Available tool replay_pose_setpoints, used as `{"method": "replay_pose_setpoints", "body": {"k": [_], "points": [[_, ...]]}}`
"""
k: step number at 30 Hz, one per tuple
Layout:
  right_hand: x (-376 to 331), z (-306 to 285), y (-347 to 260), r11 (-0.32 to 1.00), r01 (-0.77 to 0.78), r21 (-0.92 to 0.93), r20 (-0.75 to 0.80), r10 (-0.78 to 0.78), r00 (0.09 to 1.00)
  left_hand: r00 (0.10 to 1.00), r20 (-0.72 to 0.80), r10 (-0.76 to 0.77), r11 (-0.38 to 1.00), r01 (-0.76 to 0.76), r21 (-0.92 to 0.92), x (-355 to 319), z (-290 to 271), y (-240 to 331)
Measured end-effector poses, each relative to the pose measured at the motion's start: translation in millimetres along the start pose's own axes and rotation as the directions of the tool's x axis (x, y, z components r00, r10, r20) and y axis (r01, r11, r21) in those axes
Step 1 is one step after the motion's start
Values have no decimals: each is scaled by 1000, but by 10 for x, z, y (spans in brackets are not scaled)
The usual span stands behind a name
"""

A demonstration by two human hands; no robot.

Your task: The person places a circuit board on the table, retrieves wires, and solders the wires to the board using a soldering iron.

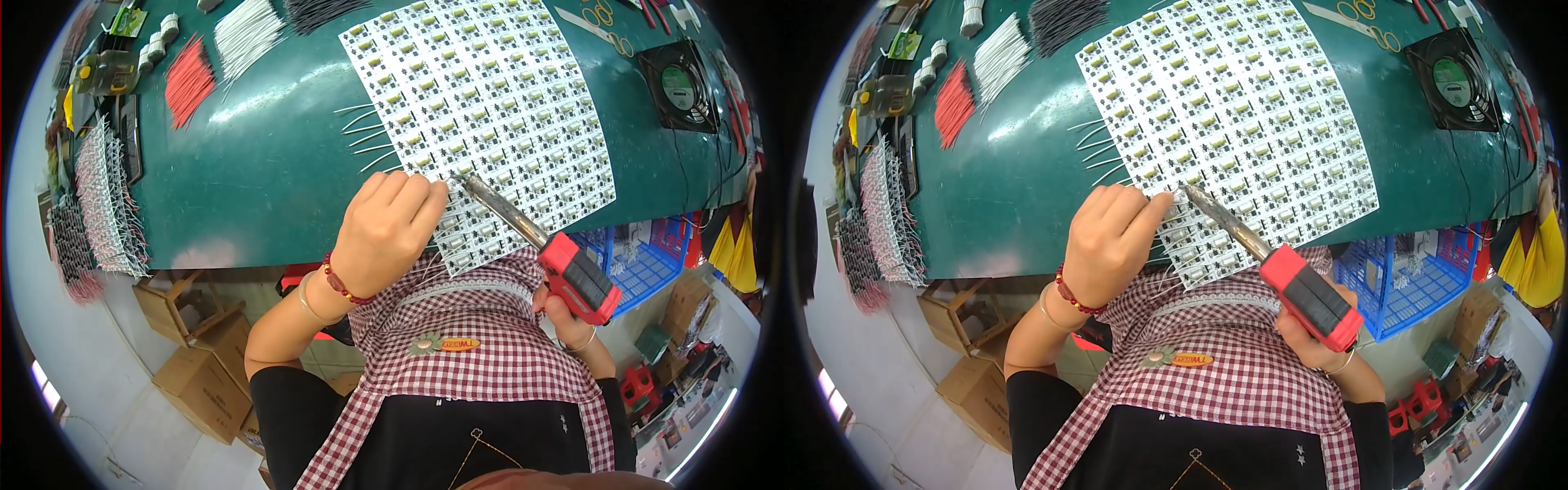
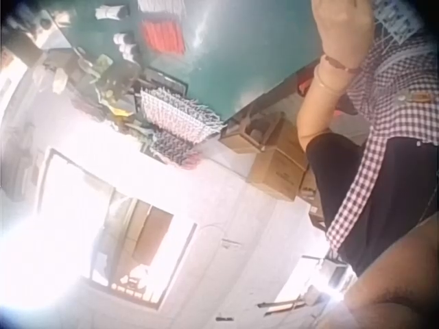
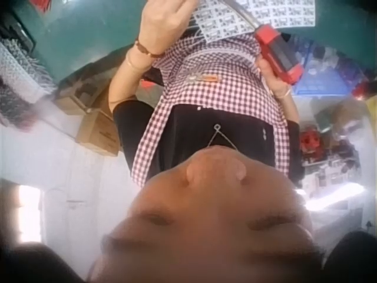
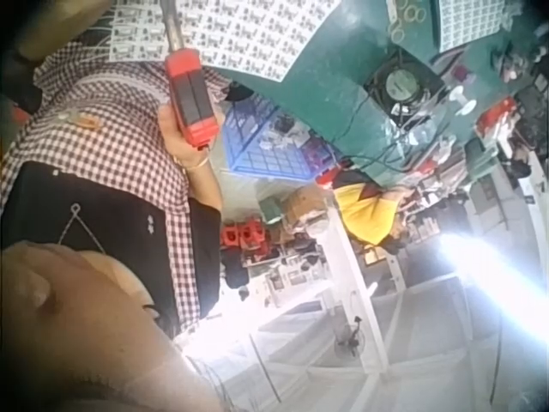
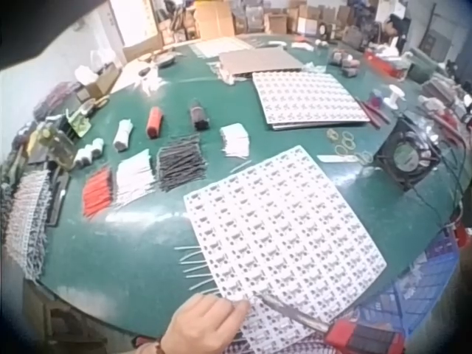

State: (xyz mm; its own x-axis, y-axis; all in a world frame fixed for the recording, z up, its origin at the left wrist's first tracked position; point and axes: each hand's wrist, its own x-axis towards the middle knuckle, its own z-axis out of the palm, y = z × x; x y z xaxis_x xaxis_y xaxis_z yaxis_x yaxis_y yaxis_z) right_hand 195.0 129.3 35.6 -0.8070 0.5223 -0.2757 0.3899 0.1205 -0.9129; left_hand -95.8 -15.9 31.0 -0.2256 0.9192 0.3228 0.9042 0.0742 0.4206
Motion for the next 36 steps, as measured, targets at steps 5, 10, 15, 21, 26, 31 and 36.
{"method": "replay_pose_setpoints", "body": {"k": [5, 10, 15, 21, 26, 31, 36], "points": [[54, 27, -48, 999, 33, -21, 6, -33, 999, 996, -87, -5, 1000, 2, -29, 19, 52, -6], [44, 28, -35, 997, 76, -33, -9, -76, 997, 997, -82, 2, 1000, -4, -19, 27, 43, -10], [5, 5, 30, 992, 110, -59, -32, -112, 993, 998, -63, -2, 1000, 2, -12, 25, 39, -7], [11, 8, 11, 982, 127, -140, -46, -135, 990, 999, -37, -11, 1000, 12, 19, 32, -1, 21], [21, 0, -85, 1000, 11, -10, -53, -12, 999, 992, -109, -62, 998, 65, 23, 23, -182, -4], [75, 13, -149, 998, -52, 46, -34, 54, 998, 995, -97, 5, 999, -1, 42, 80, -25, -133], [22, 13, -46, 1000, -27, -3, -17, 27, 1000, 995, -100, 15, 1000, -14, 15, 76, 25, -179]]}}
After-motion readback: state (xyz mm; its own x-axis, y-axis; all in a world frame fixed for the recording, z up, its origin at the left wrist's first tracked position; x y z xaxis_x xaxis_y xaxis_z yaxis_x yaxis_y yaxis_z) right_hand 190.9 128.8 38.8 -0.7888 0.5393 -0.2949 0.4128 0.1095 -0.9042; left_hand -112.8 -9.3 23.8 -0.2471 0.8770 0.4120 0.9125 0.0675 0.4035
